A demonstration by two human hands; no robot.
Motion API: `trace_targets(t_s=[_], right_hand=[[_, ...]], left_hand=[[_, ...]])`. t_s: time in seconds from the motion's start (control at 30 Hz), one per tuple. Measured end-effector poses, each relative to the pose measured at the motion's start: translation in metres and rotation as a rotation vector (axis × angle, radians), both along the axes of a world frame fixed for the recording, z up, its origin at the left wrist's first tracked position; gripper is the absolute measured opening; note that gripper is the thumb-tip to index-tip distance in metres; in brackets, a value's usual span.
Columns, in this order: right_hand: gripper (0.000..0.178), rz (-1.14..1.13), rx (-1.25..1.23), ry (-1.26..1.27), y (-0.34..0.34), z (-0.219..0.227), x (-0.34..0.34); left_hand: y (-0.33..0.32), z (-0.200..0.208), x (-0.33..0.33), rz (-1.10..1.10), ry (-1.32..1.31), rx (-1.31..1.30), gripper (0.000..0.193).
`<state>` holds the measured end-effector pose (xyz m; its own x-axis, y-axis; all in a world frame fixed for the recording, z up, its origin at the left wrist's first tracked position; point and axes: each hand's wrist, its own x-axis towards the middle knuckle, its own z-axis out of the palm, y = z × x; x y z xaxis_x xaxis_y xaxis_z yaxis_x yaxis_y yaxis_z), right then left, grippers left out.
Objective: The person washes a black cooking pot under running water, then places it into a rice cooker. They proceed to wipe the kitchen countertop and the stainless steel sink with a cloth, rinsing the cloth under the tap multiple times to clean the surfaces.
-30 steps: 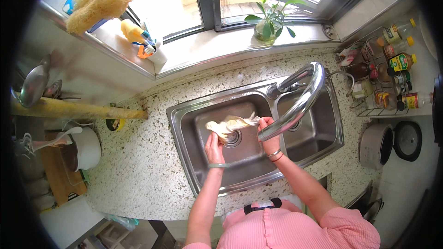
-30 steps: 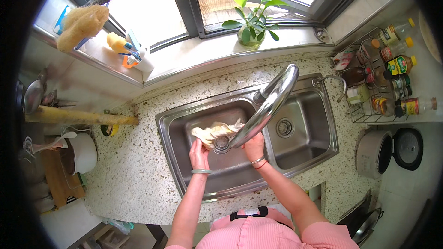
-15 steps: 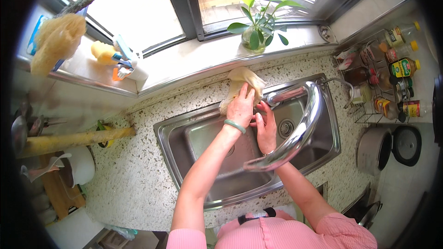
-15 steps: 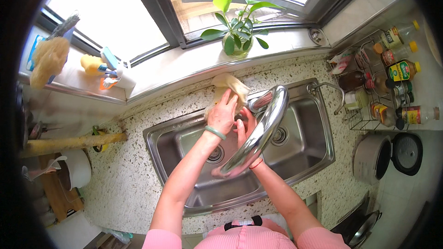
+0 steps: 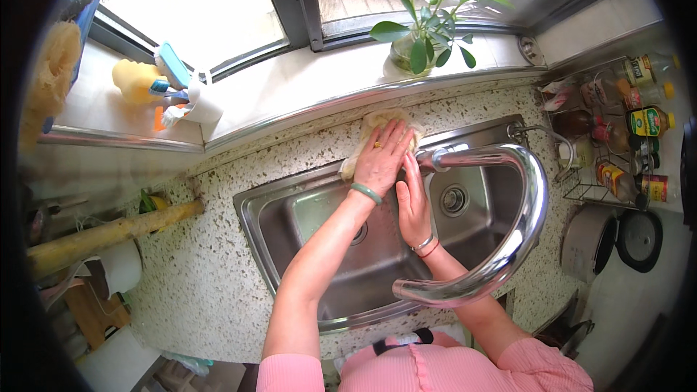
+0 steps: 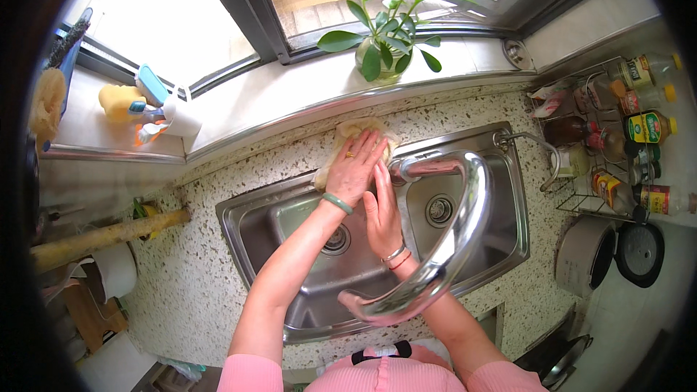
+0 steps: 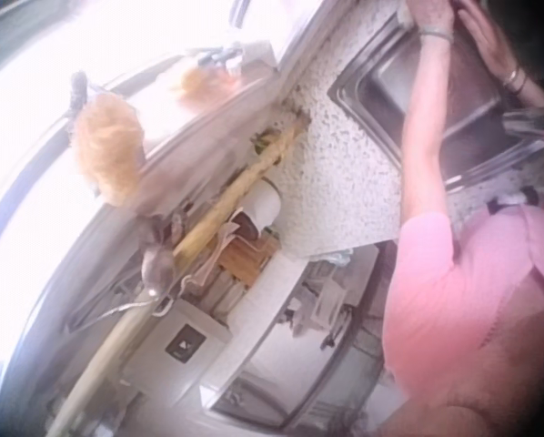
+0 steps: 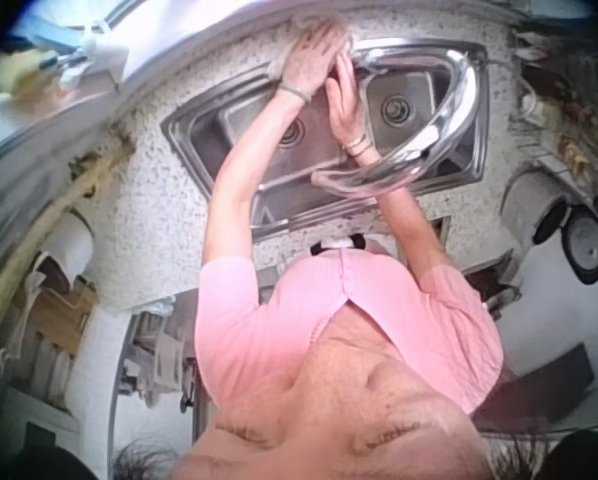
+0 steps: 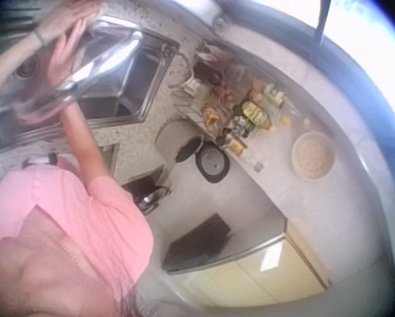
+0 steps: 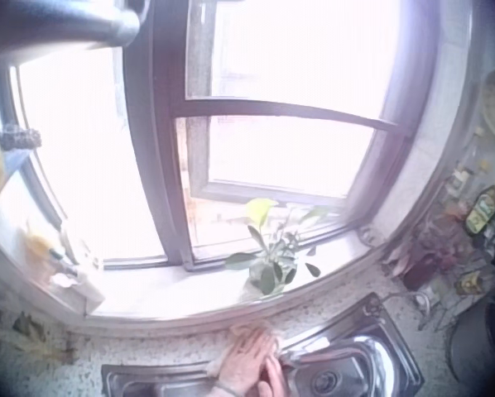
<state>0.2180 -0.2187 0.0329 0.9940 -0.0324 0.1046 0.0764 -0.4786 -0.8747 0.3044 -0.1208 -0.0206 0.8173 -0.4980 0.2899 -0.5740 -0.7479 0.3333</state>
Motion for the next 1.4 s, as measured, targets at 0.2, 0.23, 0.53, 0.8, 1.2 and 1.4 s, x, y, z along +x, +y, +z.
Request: trace_targets(t_s=[0.2, 0.23, 0.53, 0.8, 1.2, 1.4], right_hand=[[0.056, 0.074, 0.161, 0.027, 0.024, -0.013, 0.016], [0.056, 0.108, 0.175, 0.033, 0.032, -0.014, 0.015], [0.058, 0.246, 0.231, 0.102, 0.073, -0.010, -0.003], [0.049, 0.246, 0.189, 0.175, 0.069, 0.003, -0.051], [0.048, 0.314, 0.127, 0.173, 0.068, 0.007, -0.138], [0.044, 0.266, 0.155, 0.227, 0.032, 0.015, -0.176]], left_hand=[[0.049, 0.007, -0.014, 0.122, -0.023, 0.000, 0.062], [0.059, 0.006, -0.017, 0.149, -0.033, 0.015, 0.062], [0.170, 0.013, -0.052, 0.313, 0.139, 0.263, 0.069], [0.231, 0.019, -0.095, 0.596, 0.201, 0.376, 0.058], [0.208, 0.023, -0.245, 0.315, 0.293, 0.755, 0.053], [0.183, 0.016, -0.327, 0.134, 0.355, 0.819, 0.041]])
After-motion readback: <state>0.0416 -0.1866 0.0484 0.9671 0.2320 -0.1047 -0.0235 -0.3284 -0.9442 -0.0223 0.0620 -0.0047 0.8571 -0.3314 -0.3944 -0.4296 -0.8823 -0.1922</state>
